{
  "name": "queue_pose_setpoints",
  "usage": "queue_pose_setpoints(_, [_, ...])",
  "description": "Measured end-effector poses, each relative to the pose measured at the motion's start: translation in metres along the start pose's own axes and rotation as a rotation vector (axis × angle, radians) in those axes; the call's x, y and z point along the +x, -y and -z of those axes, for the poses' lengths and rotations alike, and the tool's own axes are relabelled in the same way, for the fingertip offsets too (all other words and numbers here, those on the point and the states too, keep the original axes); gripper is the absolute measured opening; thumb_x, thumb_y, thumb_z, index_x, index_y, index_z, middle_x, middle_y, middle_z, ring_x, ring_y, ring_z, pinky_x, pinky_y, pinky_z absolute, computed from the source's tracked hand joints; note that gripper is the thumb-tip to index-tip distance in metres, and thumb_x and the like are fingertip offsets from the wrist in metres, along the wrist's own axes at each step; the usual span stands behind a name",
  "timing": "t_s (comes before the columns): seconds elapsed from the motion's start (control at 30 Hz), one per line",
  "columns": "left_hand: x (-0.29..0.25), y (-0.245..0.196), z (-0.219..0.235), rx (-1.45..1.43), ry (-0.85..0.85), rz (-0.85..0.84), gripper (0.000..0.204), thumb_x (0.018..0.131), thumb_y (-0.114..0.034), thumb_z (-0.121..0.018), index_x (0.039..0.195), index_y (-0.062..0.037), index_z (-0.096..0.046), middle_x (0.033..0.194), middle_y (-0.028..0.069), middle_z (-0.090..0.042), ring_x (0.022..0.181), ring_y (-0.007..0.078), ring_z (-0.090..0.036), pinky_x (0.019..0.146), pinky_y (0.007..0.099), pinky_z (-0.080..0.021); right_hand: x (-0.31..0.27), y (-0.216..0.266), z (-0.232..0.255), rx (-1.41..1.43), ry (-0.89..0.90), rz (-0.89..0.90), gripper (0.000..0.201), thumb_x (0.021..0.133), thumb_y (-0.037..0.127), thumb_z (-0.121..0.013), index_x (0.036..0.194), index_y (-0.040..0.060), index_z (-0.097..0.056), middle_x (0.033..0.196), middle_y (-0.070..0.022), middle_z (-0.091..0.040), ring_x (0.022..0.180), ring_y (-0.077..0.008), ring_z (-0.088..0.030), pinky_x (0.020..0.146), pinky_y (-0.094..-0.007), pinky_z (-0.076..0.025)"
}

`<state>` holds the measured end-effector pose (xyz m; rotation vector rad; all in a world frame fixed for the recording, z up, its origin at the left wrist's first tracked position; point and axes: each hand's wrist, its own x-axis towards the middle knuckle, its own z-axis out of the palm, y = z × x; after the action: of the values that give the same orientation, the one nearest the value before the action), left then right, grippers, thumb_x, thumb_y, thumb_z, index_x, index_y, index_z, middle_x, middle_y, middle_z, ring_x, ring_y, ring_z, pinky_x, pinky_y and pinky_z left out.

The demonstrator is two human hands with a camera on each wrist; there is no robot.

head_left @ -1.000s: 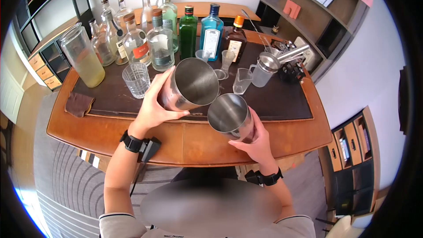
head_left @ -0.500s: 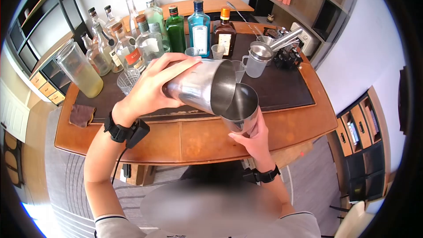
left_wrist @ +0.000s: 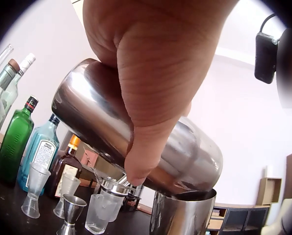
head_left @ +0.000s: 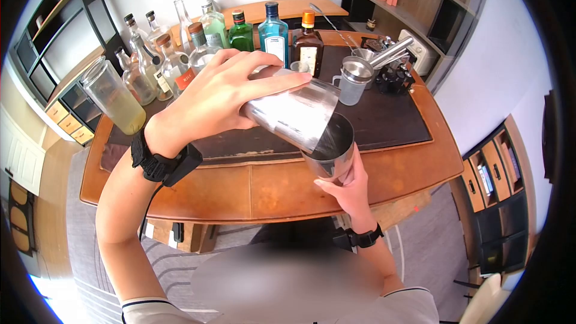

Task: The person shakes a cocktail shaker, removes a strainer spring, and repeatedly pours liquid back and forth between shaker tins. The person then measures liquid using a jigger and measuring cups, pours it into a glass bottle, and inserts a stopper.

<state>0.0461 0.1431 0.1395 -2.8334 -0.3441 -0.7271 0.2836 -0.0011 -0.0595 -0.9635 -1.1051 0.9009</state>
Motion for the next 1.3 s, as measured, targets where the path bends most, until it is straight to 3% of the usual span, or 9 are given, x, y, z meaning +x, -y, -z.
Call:
queue_pose_setpoints(0.37, [0.027,-0.01,0.015,0.304,-0.043,-0.189,0.088,0.052,-0.002,-0.082,0.132,-0.0322,-0.064,0.119,0.0031,-0.063,0.107,0.025,-0.062,0.097,0.0427,-0.046,-0.002,-0.004,0.003,0.026,-0.027,-0.014,0.106,0.072,-0.009,-0.083,0.158,0.0011,-0.022,0.151,-0.0133,-0.043,0.135,-0.0203,-0.048,0.113,-0.0355,-0.043])
queue_pose_setpoints(0.53, [0.041,-0.014,0.015,0.464,-0.163,-0.305,0.065,0.07,-0.008,-0.071,0.127,-0.0387,-0.066,0.116,0.0011,-0.064,0.105,0.0193,-0.064,0.096,0.0401,-0.048,-0.003,-0.007,0.005,0.054,-0.047,-0.047,0.106,0.072,-0.008,-0.084,0.157,-0.0001,-0.022,0.151,-0.0135,-0.044,0.135,-0.0202,-0.048,0.113,-0.035,-0.041])
queue_pose_setpoints(0.63, [0.05,-0.019,0.021,0.535,-0.207,-0.33,0.06,0.076,-0.009,-0.065,0.126,-0.0414,-0.066,0.115,-0.0004,-0.064,0.105,0.0174,-0.064,0.096,0.039,-0.048,-0.003,-0.01,0.007,0.062,-0.045,-0.031,0.105,0.072,-0.007,-0.084,0.157,-0.0022,-0.022,0.15,-0.0137,-0.044,0.135,-0.0199,-0.047,0.114,-0.0347,-0.04])
queue_pose_setpoints(1.17, [0.066,-0.019,0.01,0.486,-0.274,-0.41,0.056,0.078,-0.01,-0.064,0.126,-0.0406,-0.066,0.114,-0.001,-0.065,0.098,0.0169,-0.066,0.095,0.0369,-0.047,-0.004,-0.009,0.007,0.114,-0.052,-0.004,0.103,0.073,-0.011,-0.082,0.156,-0.004,-0.021,0.149,-0.0133,-0.044,0.135,-0.0197,-0.047,0.113,-0.0351,-0.041])
queue_pose_setpoints(1.3, [0.055,-0.015,0.009,0.303,-0.123,-0.266,0.074,0.065,-0.003,-0.077,0.13,-0.0368,-0.065,0.12,0.0005,-0.064,0.105,0.0195,-0.064,0.097,0.0387,-0.045,-0.003,-0.01,0.007,0.09,-0.056,-0.029,0.103,0.072,-0.011,-0.082,0.156,-0.003,-0.022,0.148,-0.0124,-0.044,0.135,-0.0191,-0.047,0.113,-0.0346,-0.04])
